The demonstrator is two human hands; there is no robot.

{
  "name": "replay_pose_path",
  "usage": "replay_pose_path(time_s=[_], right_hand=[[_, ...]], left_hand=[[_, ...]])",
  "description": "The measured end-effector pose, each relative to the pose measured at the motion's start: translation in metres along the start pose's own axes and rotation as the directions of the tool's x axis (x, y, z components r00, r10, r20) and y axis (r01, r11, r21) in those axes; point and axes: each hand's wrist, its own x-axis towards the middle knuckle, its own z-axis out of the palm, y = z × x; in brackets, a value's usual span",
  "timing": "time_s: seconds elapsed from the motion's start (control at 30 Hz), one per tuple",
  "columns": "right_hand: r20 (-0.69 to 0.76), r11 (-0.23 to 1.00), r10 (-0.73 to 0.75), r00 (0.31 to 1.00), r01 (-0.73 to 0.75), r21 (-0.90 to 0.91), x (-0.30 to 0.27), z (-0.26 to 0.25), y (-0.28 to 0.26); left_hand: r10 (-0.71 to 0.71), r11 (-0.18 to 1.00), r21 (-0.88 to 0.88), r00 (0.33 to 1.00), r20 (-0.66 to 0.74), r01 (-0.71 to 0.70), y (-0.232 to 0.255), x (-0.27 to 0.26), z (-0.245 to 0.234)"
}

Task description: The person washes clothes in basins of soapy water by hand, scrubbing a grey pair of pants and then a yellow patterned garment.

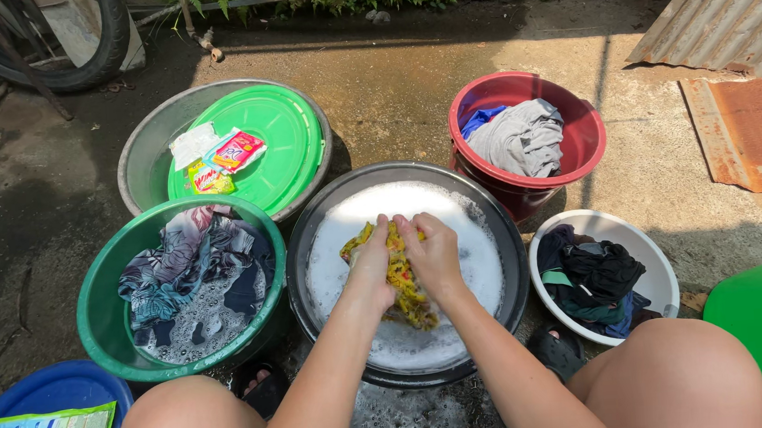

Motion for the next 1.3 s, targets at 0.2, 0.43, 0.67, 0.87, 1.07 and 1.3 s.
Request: replay_pose_path(time_s=[0.2,0.43,0.67,0.87,1.07,1.3], right_hand=[[0.525,0.899,0.338,0.781,-0.434,0.066,0.002,-0.047,0.074],[0.620,0.891,0.392,0.680,-0.449,-0.071,-0.032,-0.010,0.128],[0.498,0.037,0.307,0.811,-0.533,0.845,-0.003,-0.034,0.001],[-0.002,0.826,-0.003,1.000,0.004,0.563,-0.045,0.031,-0.072],[-0.178,0.974,0.060,0.982,-0.018,0.227,-0.001,0.008,-0.039],[-0.060,0.993,-0.087,0.994,0.082,-0.082,0.009,-0.023,0.031]], left_hand=[[-0.183,0.983,0.048,0.974,0.135,0.178,0.024,0.001,-0.028],[-0.092,0.989,-0.080,0.940,0.327,0.125,0.069,0.003,-0.017],[-0.014,0.957,-0.290,0.999,0.044,0.027,0.038,0.023,-0.043],[0.182,0.905,-0.422,0.837,0.515,0.063,-0.052,0.096,-0.069],[0.147,0.984,-0.102,0.989,-0.026,-0.149,-0.054,0.068,-0.030],[0.098,0.993,-0.066,0.995,-0.025,-0.099,0.000,-0.011,0.011]])
